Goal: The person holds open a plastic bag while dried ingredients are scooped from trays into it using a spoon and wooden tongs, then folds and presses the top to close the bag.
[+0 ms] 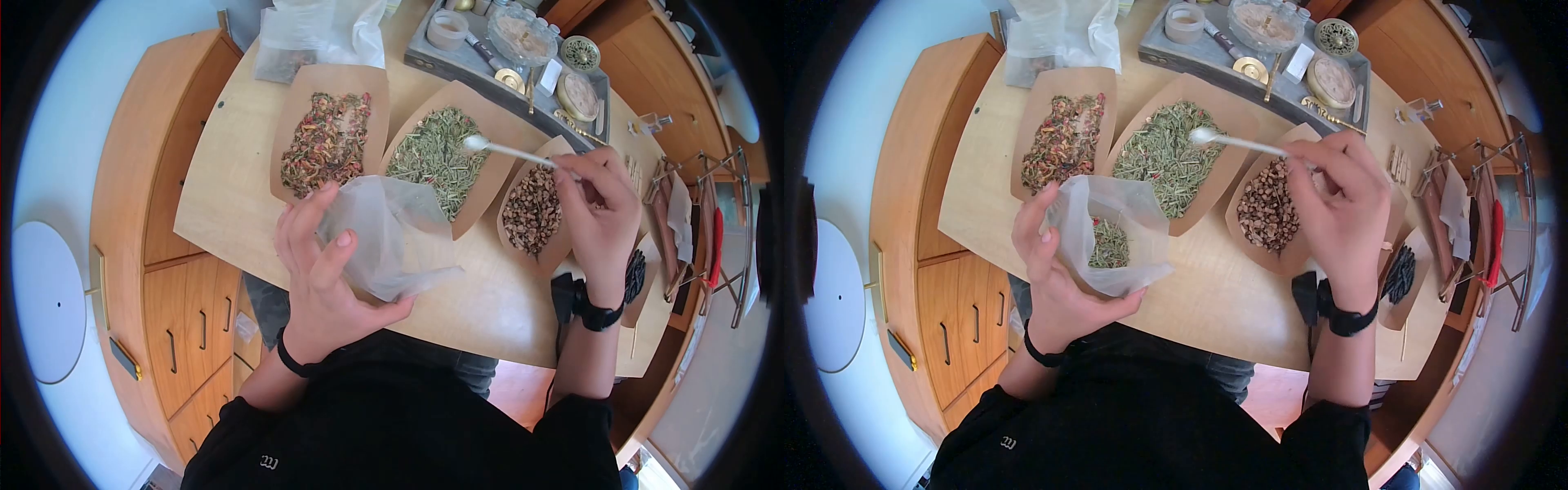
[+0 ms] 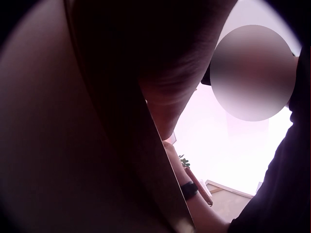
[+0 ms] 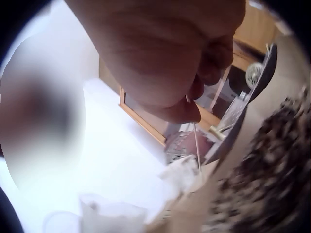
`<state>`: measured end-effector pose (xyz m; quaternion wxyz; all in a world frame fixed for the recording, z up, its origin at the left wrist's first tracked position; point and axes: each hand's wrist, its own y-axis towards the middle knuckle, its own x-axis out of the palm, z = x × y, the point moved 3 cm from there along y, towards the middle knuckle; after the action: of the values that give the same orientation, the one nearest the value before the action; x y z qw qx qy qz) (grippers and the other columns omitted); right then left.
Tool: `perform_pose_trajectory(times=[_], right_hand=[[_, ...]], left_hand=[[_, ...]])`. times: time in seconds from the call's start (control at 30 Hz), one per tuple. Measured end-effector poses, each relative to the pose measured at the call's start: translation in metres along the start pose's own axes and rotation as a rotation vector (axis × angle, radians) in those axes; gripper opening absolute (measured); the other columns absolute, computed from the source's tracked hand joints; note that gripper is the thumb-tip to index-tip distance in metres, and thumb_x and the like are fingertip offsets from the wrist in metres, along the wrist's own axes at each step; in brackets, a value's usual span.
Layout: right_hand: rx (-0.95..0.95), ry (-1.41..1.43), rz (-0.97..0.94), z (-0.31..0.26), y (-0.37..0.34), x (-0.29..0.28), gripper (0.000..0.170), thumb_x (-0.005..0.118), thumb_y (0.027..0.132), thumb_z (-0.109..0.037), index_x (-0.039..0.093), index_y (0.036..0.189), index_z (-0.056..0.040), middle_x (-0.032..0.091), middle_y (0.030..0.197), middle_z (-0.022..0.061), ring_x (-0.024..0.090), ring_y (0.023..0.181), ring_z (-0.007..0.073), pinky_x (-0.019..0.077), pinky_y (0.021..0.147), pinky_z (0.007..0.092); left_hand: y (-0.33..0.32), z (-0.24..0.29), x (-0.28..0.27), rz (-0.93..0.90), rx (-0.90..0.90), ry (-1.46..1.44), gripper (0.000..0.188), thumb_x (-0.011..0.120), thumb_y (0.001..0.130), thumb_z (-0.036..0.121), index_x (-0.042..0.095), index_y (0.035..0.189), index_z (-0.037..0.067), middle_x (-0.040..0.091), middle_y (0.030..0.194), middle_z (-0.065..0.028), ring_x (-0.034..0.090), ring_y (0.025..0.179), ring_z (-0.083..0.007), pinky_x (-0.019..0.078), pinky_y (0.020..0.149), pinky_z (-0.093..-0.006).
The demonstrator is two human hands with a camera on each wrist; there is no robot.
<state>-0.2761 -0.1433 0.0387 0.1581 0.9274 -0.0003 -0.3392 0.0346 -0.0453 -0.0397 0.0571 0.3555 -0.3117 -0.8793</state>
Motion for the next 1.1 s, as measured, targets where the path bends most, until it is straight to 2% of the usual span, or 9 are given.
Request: perform_pose_trajectory(times=[0.1, 0.33, 0.4, 0.6, 0.7, 0.8, 0.93, 1.0, 1.1], right_hand=[[-0.048, -0.301, 0.079, 0.006, 0.002, 0.003, 0.016, 0.080, 0.097, -0.001, 0.085, 0.112, -0.0013, 0.068, 0.093, 0.0060, 0.063, 0.078, 0.0164, 0.0494, 0.071, 0.0310], [0.122, 0.025, -0.133, 0.009, 0.000, 0.028, 0.017, 0.081, 0.099, -0.001, 0.086, 0.115, -0.0020, 0.068, 0.093, 0.0036, 0.061, 0.080, 0.0111, 0.0485, 0.073, 0.0276], [0.171, 0.143, -0.172, 0.009, -0.001, 0.031, 0.017, 0.080, 0.101, -0.002, 0.086, 0.117, -0.0022, 0.068, 0.094, 0.0019, 0.060, 0.080, 0.0086, 0.0469, 0.072, 0.0263], [0.217, 0.233, -0.162, 0.020, -0.003, 0.029, 0.018, 0.081, 0.100, -0.001, 0.087, 0.117, -0.0013, 0.070, 0.099, 0.0001, 0.056, 0.080, 0.0046, 0.0424, 0.070, 0.0235], [0.247, 0.333, -0.150, 0.025, -0.004, 0.026, 0.017, 0.081, 0.100, -0.001, 0.087, 0.116, -0.0010, 0.071, 0.100, -0.0007, 0.055, 0.080, 0.0031, 0.0406, 0.070, 0.0219], [0.214, 0.421, -0.117, 0.021, -0.007, 0.021, 0.017, 0.082, 0.100, 0.000, 0.088, 0.115, -0.0014, 0.071, 0.100, -0.0015, 0.054, 0.080, 0.0024, 0.0398, 0.069, 0.0215], [0.175, 0.381, -0.171, -0.007, -0.012, 0.010, 0.018, 0.083, 0.097, 0.002, 0.088, 0.113, -0.0027, 0.071, 0.098, 0.0001, 0.057, 0.081, 0.0050, 0.0406, 0.069, 0.0231], [-0.094, 0.198, -0.214, -0.022, -0.011, 0.007, 0.019, 0.084, 0.093, 0.004, 0.088, 0.110, -0.0039, 0.071, 0.096, 0.0029, 0.062, 0.082, 0.0097, 0.0438, 0.069, 0.0264], [-0.075, -0.035, -0.051, -0.016, -0.004, -0.002, 0.018, 0.082, 0.092, 0.003, 0.087, 0.108, -0.0025, 0.070, 0.093, 0.0063, 0.066, 0.082, 0.0166, 0.0493, 0.072, 0.0307]], left_hand=[[0.000, 0.001, -0.002, -0.067, -0.018, -0.021, 0.141, 0.106, 0.067, 0.030, 0.017, 0.177, 0.036, 0.030, 0.174, -0.0278, 0.039, 0.157, -0.0497, 0.0524, 0.118, -0.0625], [0.001, 0.001, -0.001, -0.063, -0.012, -0.011, 0.141, 0.106, 0.067, 0.030, 0.018, 0.177, 0.035, 0.031, 0.174, -0.0280, 0.039, 0.156, -0.0499, 0.0516, 0.118, -0.0627], [0.001, 0.001, 0.000, 0.001, 0.007, 0.013, 0.133, 0.106, 0.062, 0.036, 0.029, 0.170, 0.032, 0.042, 0.171, -0.0277, 0.047, 0.151, -0.0488, 0.0331, 0.122, -0.0702], [0.001, 0.000, -0.001, -0.003, 0.004, 0.013, 0.134, 0.106, 0.062, 0.036, 0.028, 0.171, 0.032, 0.042, 0.172, -0.0273, 0.046, 0.151, -0.0486, 0.0320, 0.123, -0.0696], [0.001, 0.003, -0.004, -0.080, -0.025, 0.009, 0.139, 0.105, 0.068, 0.030, 0.018, 0.176, 0.034, 0.030, 0.174, -0.0273, 0.039, 0.157, -0.0495, 0.0505, 0.119, -0.0637], [0.000, 0.001, -0.002, -0.071, -0.031, -0.014, 0.139, 0.105, 0.068, 0.030, 0.018, 0.176, 0.034, 0.030, 0.174, -0.0272, 0.038, 0.157, -0.0491, 0.0513, 0.119, -0.0636], [0.001, 0.000, -0.001, -0.068, -0.028, -0.024, 0.139, 0.105, 0.068, 0.029, 0.018, 0.176, 0.033, 0.029, 0.173, -0.0270, 0.039, 0.157, -0.0489, 0.0527, 0.119, -0.0634], [0.000, -0.001, 0.001, 0.004, -0.008, -0.019, 0.133, 0.106, 0.062, 0.036, 0.028, 0.170, 0.030, 0.041, 0.172, -0.0278, 0.045, 0.152, -0.0492, 0.0333, 0.123, -0.0686], [0.000, -0.001, 0.001, 0.004, 0.001, -0.021, 0.133, 0.106, 0.063, 0.035, 0.028, 0.170, 0.031, 0.041, 0.172, -0.0277, 0.045, 0.152, -0.0494, 0.0336, 0.123, -0.0686]])
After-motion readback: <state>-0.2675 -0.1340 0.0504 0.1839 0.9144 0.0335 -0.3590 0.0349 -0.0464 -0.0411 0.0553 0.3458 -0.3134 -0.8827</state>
